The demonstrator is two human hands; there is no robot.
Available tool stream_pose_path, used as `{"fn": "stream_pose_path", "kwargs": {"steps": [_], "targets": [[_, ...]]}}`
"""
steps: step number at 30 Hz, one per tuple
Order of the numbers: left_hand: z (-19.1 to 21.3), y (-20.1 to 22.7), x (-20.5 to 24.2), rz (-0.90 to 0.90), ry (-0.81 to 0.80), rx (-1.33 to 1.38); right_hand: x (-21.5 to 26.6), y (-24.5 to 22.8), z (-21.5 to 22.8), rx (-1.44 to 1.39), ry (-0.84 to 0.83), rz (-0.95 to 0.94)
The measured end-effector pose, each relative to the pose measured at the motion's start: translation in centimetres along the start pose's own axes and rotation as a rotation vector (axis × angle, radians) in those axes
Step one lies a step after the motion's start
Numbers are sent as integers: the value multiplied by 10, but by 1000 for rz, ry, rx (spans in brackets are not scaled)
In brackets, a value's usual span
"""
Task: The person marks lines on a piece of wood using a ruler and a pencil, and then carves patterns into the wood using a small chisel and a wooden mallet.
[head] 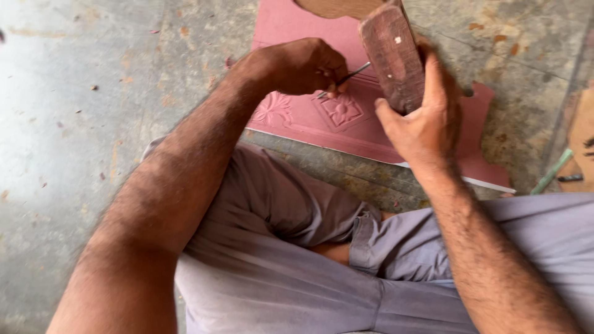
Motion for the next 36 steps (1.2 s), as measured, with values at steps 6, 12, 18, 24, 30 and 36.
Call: {"fn": "stream_pose_path", "kwargs": {"steps": [6, 12, 18, 24, 30, 36], "targets": [[0, 0, 1, -54, -35, -23, 6, 0, -3, 14, 19, -19], [1, -2, 7, 20, -2, 25, 3, 13, -7, -88, -90, -164], [0, -7, 6, 48, -11, 14, 2, 6, -3, -86, -45, -161], [2, -4, 7, 11, -5, 40, 0, 6, -4, -47, -97, -294], [3, -5, 7, 75, -25, 2, 1, 0, -7, 12, -79, -139], [2, -9, 11, 159, -7, -36, 3, 3, -8, 27, -40, -94]]}}
Point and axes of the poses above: each hand's wrist, its own x-axis away from the middle knuckle, its own z-axis out of the back of the hand, y = z × x, the point moved 5 cm from there along -x, towards the middle knuckle, and after that the axes turned 14 degrees about -z, right-handed, at the moved point
